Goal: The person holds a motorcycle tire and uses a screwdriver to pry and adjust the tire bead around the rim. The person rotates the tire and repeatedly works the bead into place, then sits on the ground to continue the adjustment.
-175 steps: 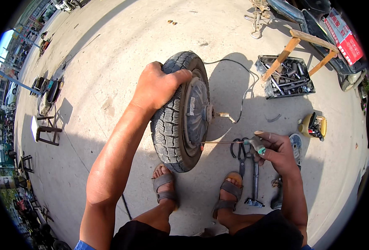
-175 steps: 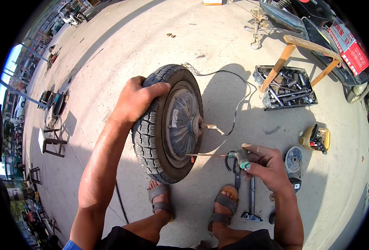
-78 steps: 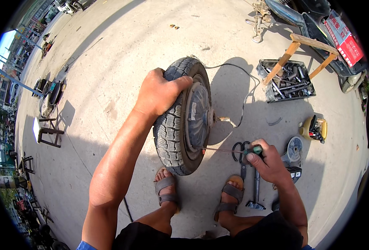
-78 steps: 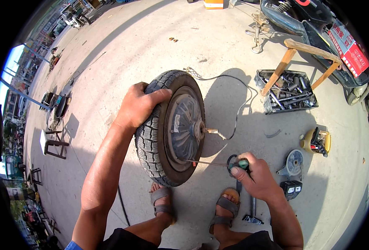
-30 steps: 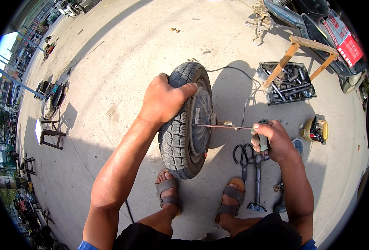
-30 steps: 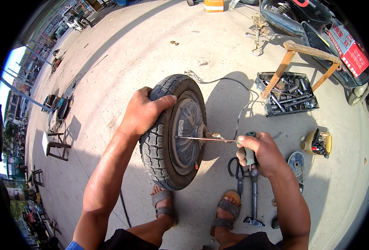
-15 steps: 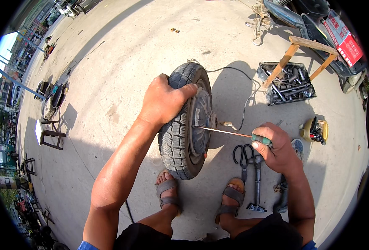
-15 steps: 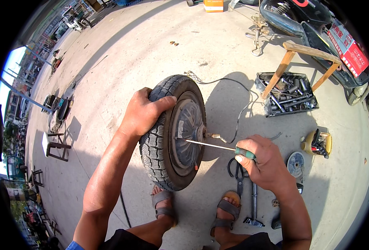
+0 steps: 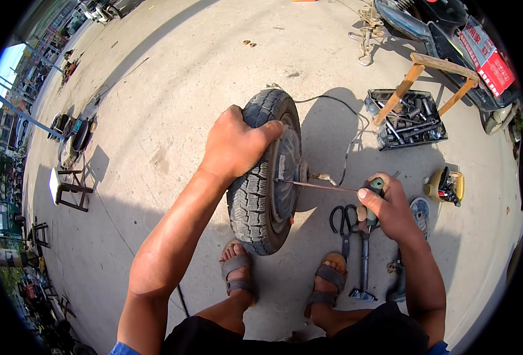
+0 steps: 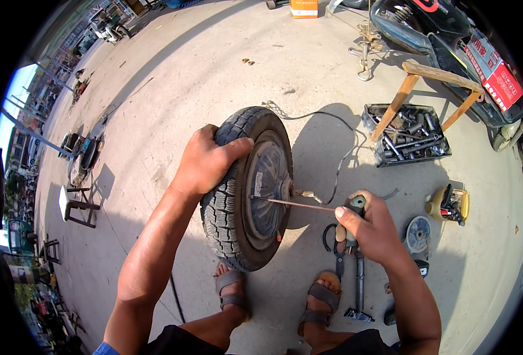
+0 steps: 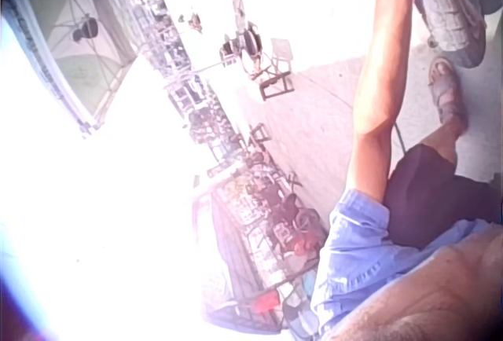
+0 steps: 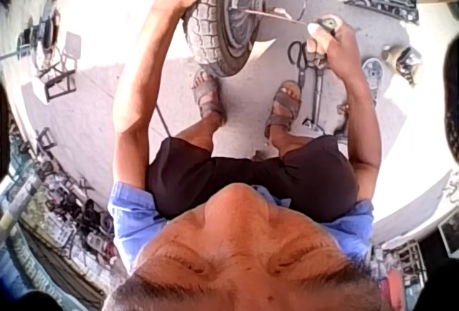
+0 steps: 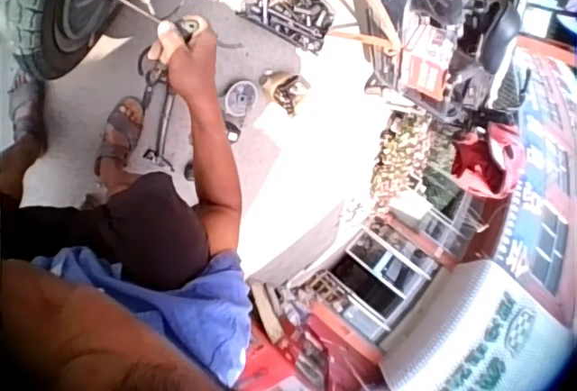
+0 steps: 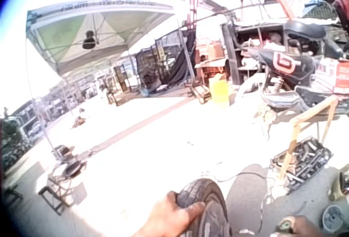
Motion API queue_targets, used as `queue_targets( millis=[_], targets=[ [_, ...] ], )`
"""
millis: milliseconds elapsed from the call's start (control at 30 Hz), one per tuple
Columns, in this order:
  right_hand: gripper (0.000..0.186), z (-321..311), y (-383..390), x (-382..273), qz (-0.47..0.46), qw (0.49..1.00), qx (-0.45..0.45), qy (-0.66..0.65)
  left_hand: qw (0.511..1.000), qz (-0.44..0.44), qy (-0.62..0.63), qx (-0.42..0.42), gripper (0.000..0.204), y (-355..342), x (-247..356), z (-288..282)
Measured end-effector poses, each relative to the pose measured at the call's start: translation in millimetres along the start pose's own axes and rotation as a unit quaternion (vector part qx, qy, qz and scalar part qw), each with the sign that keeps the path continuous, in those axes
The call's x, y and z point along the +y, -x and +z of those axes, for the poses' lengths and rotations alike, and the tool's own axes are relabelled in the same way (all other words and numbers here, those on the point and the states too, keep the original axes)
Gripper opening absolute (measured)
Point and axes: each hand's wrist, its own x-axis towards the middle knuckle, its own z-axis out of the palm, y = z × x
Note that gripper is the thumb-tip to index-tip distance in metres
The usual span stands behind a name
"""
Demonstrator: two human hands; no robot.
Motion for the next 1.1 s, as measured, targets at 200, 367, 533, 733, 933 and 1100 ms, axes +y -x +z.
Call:
queue_targets(
  millis=[200,367,533,733,933,1100],
  targets=[
    [0.043,0,0,-12,0.097,0.990,0.014,-0.105,1.000,0.005,-0.011,0.002,0.070,3,4,1],
    [0.071,3,9,-16,0.035,0.981,-0.010,-0.193,1.000,-0.001,-0.012,-0.002,0.071,5,7,1],
    [0.070,-9,9,-9,-0.027,0.888,-0.197,-0.415,1.000,-0.011,0.019,-0.011,0.069,2,5,1],
    [0.044,-12,0,31,-0.008,0.799,-0.238,-0.551,1.000,-0.010,0.016,-0.012,0.067,2,9,0],
    [0.049,-10,-7,62,-0.047,0.873,-0.136,-0.467,1.000,-0.012,0.023,-0.017,0.067,2,11,-2],
    [0.056,4,-3,54,-0.130,0.977,0.105,-0.129,1.000,-0.017,0.015,-0.015,0.066,1,10,-1]
  ],
)
